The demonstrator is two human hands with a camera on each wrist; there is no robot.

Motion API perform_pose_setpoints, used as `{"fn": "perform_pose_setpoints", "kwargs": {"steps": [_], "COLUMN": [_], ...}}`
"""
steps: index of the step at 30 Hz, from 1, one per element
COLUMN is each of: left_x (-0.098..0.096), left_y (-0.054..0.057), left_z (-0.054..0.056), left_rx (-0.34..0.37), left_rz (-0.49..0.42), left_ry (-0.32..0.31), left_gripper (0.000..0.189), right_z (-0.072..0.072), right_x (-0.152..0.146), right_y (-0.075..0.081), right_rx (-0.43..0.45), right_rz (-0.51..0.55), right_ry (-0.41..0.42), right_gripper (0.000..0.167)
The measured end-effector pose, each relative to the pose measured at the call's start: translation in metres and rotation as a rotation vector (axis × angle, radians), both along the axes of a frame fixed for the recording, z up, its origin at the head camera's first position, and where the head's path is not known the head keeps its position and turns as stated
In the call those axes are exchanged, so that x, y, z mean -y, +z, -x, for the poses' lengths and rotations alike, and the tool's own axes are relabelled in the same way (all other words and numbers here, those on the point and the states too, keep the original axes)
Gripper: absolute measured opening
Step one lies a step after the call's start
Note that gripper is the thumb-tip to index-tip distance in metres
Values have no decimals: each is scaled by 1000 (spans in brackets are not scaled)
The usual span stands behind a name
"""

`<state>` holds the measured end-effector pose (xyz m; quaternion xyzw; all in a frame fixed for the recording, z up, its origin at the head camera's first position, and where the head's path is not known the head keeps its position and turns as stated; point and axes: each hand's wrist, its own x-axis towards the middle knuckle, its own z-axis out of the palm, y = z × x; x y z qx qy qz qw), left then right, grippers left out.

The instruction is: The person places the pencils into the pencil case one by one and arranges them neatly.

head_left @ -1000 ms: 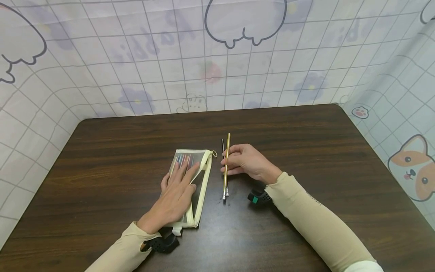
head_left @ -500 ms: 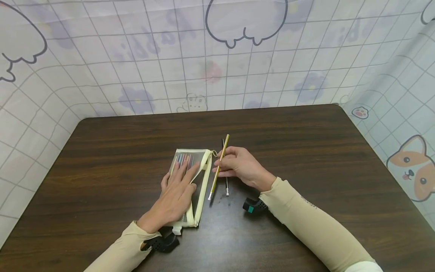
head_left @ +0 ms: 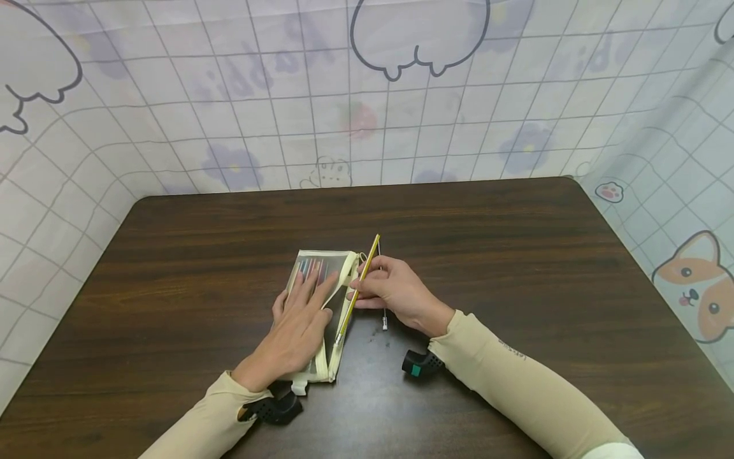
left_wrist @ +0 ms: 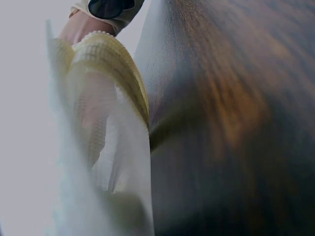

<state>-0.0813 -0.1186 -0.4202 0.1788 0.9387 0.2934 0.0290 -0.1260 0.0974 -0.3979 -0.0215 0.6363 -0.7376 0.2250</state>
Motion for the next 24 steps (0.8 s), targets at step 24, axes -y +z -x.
{"fn": "perform_pose_setpoints", "kwargs": {"steps": [24], "left_x": [0], "left_y": [0], "left_z": [-2], "left_rx": [-6], "left_rz": [17], "left_ry": [-10], "left_gripper": [58], "right_z": [-21], "right_x": [29], "right_y": [-8], "right_rx": [94], "right_rz": [51], "right_ry": [105], "right_gripper": [29]}}
